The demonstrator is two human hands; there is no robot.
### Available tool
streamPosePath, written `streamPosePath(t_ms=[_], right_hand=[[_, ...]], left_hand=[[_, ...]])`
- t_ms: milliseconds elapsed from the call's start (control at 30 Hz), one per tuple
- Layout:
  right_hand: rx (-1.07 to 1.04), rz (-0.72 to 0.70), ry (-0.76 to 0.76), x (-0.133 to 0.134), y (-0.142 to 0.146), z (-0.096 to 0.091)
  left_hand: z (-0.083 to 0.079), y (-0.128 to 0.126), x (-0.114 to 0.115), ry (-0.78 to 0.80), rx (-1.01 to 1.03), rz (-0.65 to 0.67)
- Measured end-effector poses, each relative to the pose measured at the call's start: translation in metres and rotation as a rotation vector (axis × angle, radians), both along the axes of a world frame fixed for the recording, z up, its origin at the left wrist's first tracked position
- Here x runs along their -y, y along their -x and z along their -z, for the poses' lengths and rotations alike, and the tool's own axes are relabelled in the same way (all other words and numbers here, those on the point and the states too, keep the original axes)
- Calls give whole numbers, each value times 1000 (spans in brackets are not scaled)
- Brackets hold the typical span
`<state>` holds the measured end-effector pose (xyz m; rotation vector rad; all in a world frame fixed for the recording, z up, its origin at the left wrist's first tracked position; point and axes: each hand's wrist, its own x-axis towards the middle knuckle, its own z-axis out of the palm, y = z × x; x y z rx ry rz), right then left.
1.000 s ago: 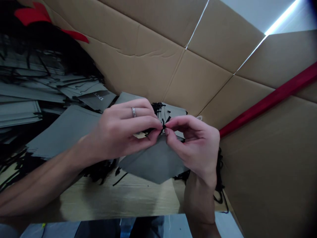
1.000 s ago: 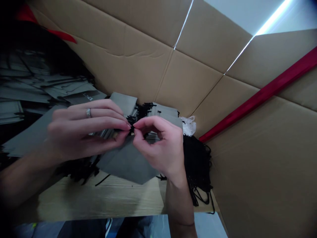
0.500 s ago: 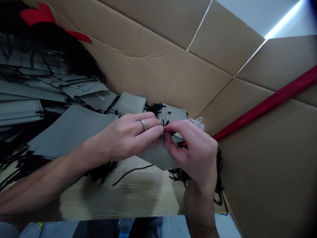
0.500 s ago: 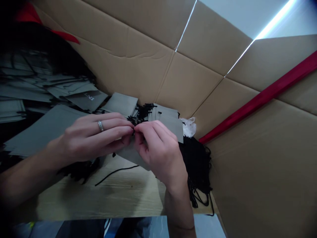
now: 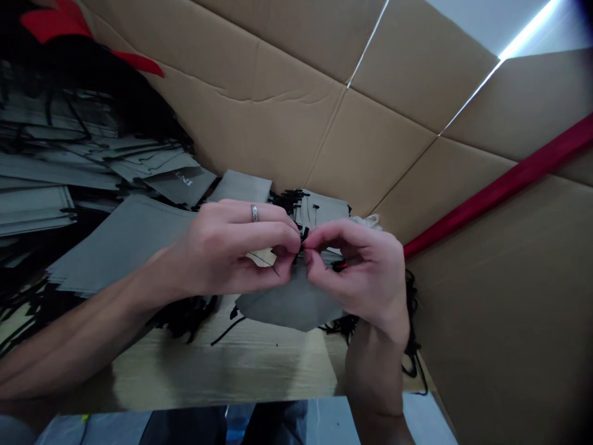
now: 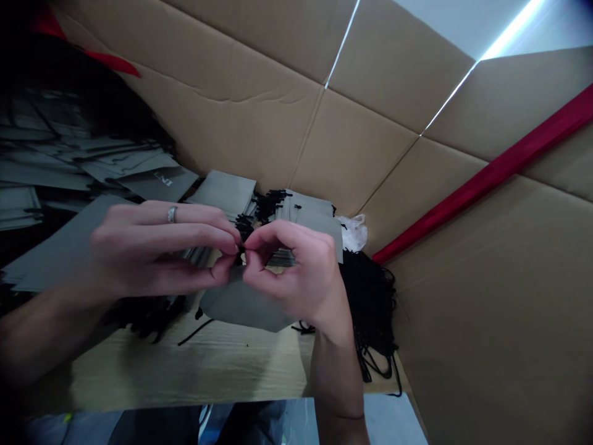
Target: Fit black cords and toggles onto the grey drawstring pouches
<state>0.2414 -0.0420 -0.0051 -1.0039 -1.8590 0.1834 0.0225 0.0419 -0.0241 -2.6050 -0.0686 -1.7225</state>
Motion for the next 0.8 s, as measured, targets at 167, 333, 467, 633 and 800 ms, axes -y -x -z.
streamPosePath(t_ms=[167, 333, 467, 633, 800], right_hand=[[-158, -116, 149, -6, -1, -1], [-180, -105, 177, -7, -2, -3], [-75, -9, 76, 0, -3, -2], [20, -3, -58, 6, -1, -3], [47, 27, -195, 5, 0, -5]], left_hand=[[-2, -2, -4, 148, 11, 147], [-4, -1, -5, 196, -31, 143], [-4, 6, -1, 18, -65, -27], [-8, 7, 0, 70, -84, -1], [-14, 4, 1, 451, -38, 271]])
